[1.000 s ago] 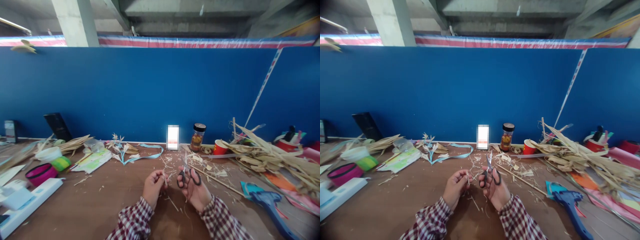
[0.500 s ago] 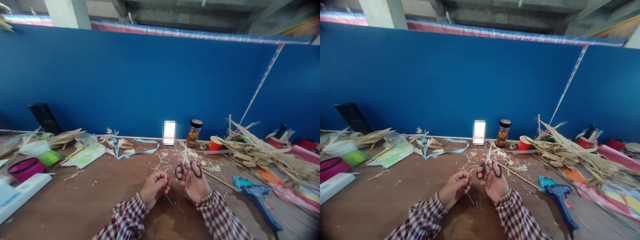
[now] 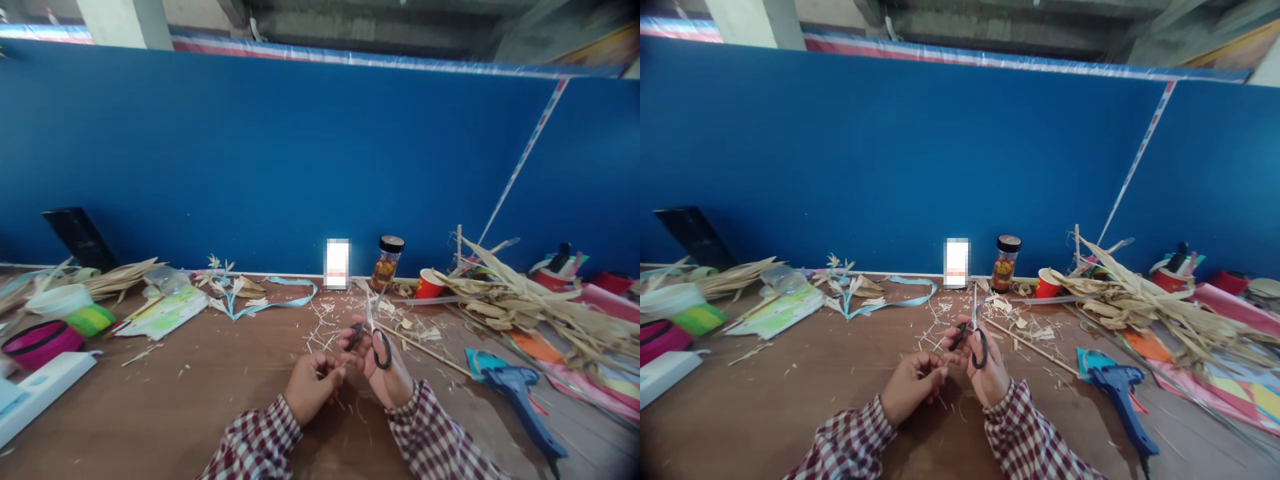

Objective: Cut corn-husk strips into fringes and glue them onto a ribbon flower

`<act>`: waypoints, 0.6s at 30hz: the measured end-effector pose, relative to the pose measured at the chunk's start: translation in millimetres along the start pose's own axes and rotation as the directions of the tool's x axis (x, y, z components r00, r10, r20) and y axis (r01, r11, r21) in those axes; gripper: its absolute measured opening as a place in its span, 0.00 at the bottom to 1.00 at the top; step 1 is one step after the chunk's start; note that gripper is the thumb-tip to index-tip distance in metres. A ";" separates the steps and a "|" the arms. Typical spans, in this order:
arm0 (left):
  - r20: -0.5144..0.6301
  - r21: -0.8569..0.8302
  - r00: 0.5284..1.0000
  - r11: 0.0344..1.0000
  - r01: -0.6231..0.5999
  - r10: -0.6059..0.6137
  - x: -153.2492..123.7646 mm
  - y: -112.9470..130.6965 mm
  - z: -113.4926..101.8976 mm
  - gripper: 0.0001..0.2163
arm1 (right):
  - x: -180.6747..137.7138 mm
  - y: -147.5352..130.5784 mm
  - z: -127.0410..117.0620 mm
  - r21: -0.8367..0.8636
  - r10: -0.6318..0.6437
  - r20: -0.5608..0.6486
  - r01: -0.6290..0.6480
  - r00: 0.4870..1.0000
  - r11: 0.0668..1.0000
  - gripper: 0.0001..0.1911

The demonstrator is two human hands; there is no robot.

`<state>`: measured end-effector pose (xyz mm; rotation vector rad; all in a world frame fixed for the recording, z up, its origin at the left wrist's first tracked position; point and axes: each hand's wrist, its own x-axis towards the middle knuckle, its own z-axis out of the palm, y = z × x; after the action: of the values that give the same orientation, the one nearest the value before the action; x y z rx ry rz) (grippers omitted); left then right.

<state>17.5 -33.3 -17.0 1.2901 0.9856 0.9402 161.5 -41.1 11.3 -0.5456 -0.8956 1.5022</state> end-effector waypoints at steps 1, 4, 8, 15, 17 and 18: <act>-0.014 0.000 1.000 1.000 -0.021 0.021 0.7 1.3 -2.1 0.11 | 0.8 -1.0 -1.3 0.003 -0.001 -0.003 0.001 1.000 1.000 0.17; -0.107 0.020 0.992 0.997 -0.069 0.071 4.1 6.5 -11.9 0.11 | 4.0 -4.5 -6.8 -0.034 -0.012 -0.055 0.010 0.998 0.999 0.18; -0.288 0.068 0.954 0.996 -0.062 0.079 10.6 12.0 -28.8 0.13 | 9.1 -9.5 -16.8 -0.143 -0.030 -0.136 0.011 0.990 0.990 0.20; -0.348 0.162 0.924 0.981 -0.105 0.156 11.7 19.3 -38.7 0.19 | 14.8 -31.2 -29.0 -0.110 -0.089 -0.155 0.072 0.984 0.991 0.19; -0.316 0.145 0.938 0.984 -0.100 0.142 9.1 20.5 -33.6 0.29 | 14.4 -40.3 -30.4 -0.104 -0.042 -0.130 0.028 0.991 0.994 0.23; -0.307 0.137 0.940 0.984 -0.111 0.149 7.7 20.6 -30.4 0.33 | 13.9 -43.8 -30.7 -0.113 -0.024 -0.122 0.010 0.992 0.994 0.24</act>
<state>-9.1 -15.2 2.4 1.3411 1.2301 1.2348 210.1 -22.7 30.3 -0.7035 -0.8898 1.3931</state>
